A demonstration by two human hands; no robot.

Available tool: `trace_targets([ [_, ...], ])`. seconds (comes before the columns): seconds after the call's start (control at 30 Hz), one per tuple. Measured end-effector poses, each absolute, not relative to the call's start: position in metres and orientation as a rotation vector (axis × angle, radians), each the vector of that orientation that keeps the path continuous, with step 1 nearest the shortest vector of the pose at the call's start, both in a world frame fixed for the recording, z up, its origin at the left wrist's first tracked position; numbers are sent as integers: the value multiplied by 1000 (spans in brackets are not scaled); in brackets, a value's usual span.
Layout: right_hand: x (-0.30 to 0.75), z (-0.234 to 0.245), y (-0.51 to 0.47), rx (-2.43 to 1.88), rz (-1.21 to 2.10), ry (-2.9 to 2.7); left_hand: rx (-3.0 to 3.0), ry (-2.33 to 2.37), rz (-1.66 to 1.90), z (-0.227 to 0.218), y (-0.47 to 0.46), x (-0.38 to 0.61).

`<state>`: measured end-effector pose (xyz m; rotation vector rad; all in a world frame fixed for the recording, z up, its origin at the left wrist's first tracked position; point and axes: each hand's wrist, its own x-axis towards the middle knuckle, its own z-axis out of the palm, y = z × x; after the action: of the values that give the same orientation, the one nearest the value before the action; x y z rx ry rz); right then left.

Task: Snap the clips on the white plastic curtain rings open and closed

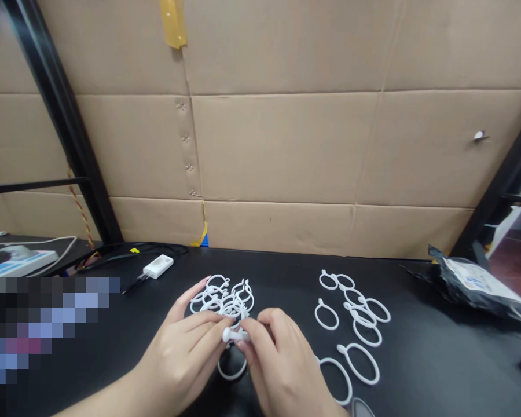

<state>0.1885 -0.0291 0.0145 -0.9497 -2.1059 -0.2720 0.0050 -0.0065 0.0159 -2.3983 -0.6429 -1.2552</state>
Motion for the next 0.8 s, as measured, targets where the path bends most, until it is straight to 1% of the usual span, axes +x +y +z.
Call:
trace_targets([
  [0.2,191,16,-29,-1063,120,-2131,-2400,-667,-1228,13,-5,3],
  [0.33,189,18,-29,-1147,471,-2098,-2400,-673,-1207,12,-4,2],
  [0.47,185,19,-27,-1166,855,-1947,-2419,-637,-1203,12,-4,2],
  [0.6,185,16,-22,-1073,1168,-1761,-2418,-610,-1195,14,-4,2],
  [0.8,185,14,-20,-841,1439,-1587,-2469,-633,-1269,14,-6,4],
])
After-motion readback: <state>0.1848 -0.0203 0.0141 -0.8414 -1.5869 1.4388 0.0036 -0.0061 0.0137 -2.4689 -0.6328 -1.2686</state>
